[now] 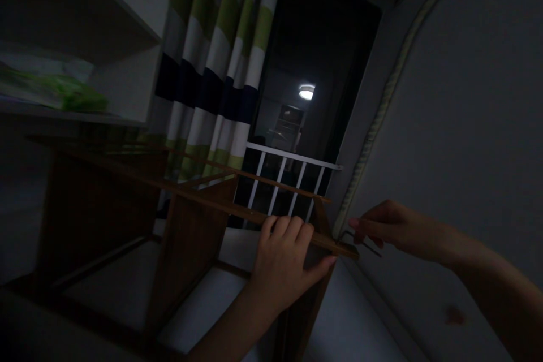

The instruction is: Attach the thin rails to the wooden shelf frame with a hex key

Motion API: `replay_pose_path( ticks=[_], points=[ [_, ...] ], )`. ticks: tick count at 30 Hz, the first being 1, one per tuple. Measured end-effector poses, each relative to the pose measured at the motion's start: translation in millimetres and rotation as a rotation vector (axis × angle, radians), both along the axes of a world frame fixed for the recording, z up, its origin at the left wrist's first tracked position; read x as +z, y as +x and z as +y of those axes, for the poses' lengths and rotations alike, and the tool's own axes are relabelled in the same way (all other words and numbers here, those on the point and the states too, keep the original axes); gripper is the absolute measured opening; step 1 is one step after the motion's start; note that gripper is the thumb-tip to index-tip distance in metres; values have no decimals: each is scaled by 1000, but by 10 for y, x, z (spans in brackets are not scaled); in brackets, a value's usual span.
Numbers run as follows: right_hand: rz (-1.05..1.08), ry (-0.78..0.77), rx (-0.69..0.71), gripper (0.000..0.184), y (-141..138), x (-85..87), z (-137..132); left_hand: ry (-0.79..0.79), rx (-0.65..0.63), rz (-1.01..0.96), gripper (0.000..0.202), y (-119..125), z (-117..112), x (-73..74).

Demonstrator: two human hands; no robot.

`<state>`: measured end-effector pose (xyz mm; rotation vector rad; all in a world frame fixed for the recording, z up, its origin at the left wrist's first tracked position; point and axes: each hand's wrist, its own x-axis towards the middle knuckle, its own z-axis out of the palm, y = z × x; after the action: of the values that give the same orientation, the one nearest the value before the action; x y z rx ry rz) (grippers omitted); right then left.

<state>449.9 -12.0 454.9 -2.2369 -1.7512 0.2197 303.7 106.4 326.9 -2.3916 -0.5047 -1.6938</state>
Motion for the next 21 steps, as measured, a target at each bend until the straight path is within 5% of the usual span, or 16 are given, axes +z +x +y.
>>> replay_pose_path(
  ticks=[7,16,21],
  points=[
    [-7,-104,150,46,6,1,-93,-10,-5,1,40,-8,-9,10],
    [159,-140,364,61,-398,116,9,3,-13,-21,42,-5,5,4],
    [170,-132,343,69,-393,120,145,2,-31,-19,44,1,10,-17]
  ],
)
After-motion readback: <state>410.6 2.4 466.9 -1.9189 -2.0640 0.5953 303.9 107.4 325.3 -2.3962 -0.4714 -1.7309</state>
